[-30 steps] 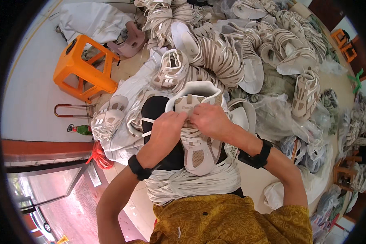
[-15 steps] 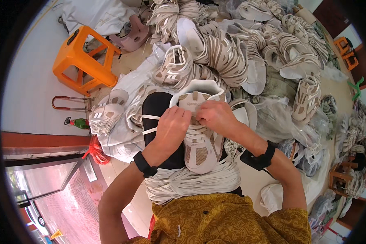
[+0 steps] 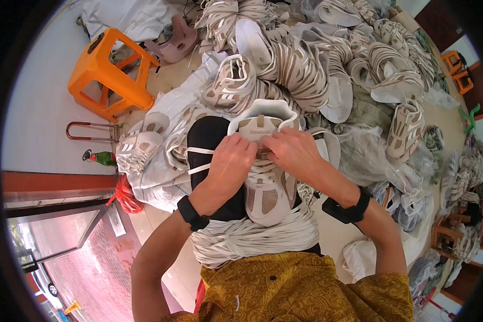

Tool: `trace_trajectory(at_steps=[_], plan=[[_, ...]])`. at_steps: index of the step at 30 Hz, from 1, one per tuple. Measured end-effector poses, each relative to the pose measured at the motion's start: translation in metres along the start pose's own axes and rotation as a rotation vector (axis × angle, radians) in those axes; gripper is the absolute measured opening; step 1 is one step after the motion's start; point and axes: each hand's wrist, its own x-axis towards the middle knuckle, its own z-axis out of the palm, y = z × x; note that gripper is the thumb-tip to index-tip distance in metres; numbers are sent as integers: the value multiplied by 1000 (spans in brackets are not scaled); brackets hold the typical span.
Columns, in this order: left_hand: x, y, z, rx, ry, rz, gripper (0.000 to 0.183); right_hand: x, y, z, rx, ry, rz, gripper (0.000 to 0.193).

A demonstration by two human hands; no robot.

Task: Lacing and preparing shoe uppers in a manufacturing setting.

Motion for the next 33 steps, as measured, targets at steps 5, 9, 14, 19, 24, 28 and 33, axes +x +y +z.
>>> trace_trajectory(at_steps=[5, 9, 14, 19, 24, 28, 33], plan=[[1, -1, -1, -28, -11, 12, 9, 6, -1, -1, -62, -217, 142, 3], [1, 0, 1, 7, 27, -42, 9, 6, 4, 9, 10, -30, -60, 1], [1, -2, 1, 59, -49, -21, 7, 4, 13, 15, 194, 139, -228, 4], [3, -7, 2, -13, -49, 6, 6, 1, 7, 16, 206, 160, -10, 14], [2, -8, 2, -55, -44, 11, 8, 2, 0, 16, 209, 103, 92, 12], [-1, 0, 6, 7, -21, -56, 10, -3, 1, 16, 266, 154, 90, 11], [0, 5, 6, 26, -11, -82, 10, -7, -2, 16, 232, 155, 106, 9]])
